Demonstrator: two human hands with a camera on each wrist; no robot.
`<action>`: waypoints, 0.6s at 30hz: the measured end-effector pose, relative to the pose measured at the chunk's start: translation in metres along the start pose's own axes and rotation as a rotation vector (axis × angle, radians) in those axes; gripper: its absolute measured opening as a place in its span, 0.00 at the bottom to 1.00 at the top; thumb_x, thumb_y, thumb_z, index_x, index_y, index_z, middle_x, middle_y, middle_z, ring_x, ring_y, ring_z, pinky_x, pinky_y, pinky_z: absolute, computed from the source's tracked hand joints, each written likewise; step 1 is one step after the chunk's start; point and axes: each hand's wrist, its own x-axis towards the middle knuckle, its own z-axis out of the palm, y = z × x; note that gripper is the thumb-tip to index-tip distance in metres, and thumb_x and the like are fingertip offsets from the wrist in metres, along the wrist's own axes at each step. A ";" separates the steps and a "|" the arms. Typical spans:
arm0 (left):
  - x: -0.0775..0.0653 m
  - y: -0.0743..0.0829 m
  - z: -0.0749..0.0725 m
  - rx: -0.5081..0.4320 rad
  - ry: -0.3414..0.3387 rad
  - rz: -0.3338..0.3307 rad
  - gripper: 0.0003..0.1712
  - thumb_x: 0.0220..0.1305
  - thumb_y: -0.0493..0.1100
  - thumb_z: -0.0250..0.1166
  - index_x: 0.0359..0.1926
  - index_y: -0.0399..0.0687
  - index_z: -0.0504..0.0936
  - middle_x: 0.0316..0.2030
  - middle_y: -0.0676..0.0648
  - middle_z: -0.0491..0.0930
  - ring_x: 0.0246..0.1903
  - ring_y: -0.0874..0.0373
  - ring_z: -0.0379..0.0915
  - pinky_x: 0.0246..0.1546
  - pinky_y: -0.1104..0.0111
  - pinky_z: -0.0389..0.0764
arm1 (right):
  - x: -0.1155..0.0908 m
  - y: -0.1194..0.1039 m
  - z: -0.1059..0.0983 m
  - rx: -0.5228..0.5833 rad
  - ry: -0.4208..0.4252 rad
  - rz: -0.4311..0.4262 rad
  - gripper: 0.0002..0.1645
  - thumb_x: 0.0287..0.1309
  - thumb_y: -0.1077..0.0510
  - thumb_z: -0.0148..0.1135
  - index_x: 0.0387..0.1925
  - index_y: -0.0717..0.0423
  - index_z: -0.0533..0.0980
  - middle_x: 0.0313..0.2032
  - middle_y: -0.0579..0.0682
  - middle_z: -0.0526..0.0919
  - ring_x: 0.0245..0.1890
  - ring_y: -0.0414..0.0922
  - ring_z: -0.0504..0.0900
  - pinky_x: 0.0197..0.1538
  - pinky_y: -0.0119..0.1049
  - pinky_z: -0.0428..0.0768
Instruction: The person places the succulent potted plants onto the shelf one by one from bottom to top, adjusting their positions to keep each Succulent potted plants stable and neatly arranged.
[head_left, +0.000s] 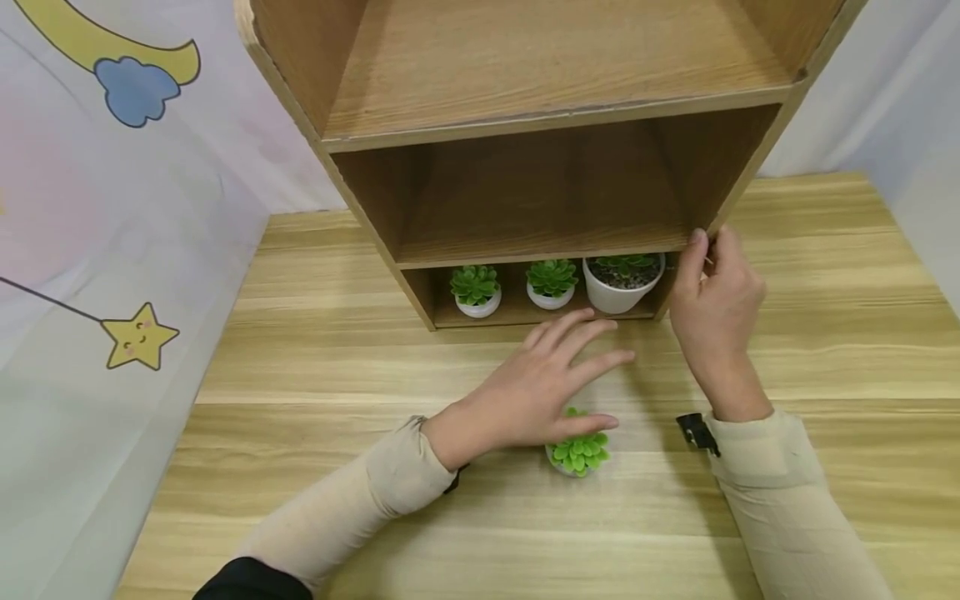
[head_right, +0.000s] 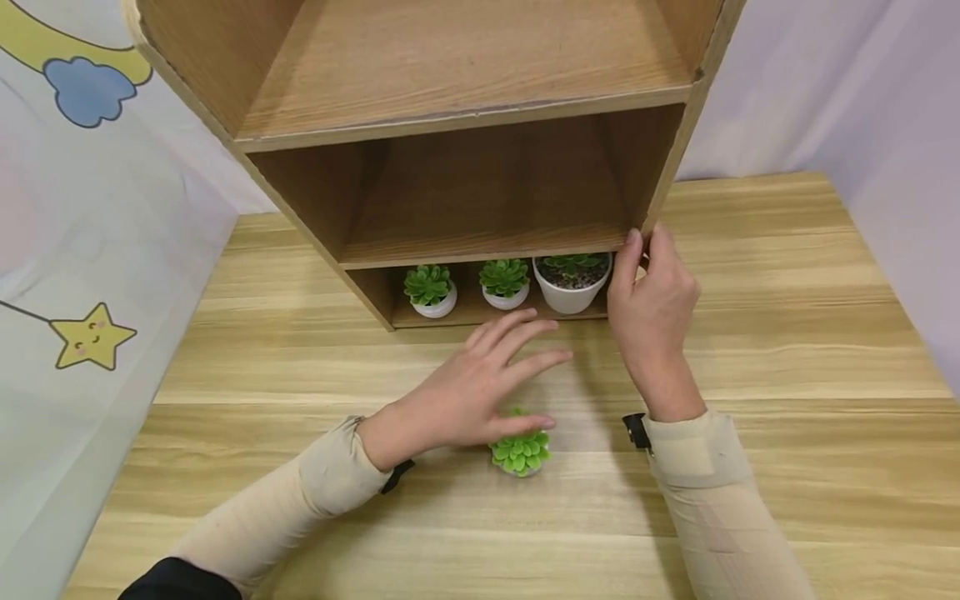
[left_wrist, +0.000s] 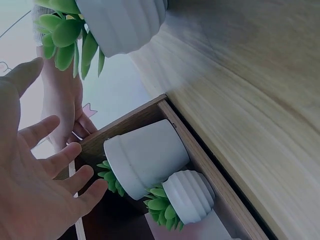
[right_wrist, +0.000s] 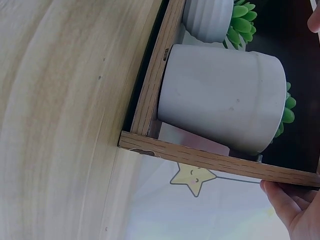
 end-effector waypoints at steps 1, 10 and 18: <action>0.000 0.000 -0.001 0.003 -0.004 -0.003 0.41 0.58 0.71 0.48 0.67 0.58 0.59 0.68 0.46 0.46 0.67 0.49 0.35 0.62 0.57 0.39 | 0.000 0.000 0.000 0.005 0.001 0.005 0.17 0.64 0.56 0.48 0.28 0.66 0.73 0.22 0.58 0.78 0.31 0.54 0.82 0.34 0.47 0.79; -0.005 0.000 -0.004 -0.028 -0.036 -0.039 0.41 0.58 0.72 0.47 0.68 0.60 0.57 0.68 0.47 0.46 0.67 0.51 0.34 0.63 0.58 0.38 | 0.001 -0.003 0.001 0.007 -0.025 0.010 0.18 0.64 0.55 0.47 0.29 0.66 0.73 0.24 0.58 0.79 0.32 0.53 0.82 0.35 0.46 0.79; -0.005 0.003 -0.001 -0.042 -0.045 -0.012 0.42 0.57 0.72 0.47 0.68 0.59 0.57 0.68 0.47 0.46 0.67 0.51 0.36 0.62 0.56 0.47 | 0.001 -0.001 -0.001 0.001 -0.017 0.023 0.17 0.64 0.56 0.48 0.28 0.66 0.73 0.24 0.58 0.78 0.32 0.53 0.82 0.35 0.46 0.79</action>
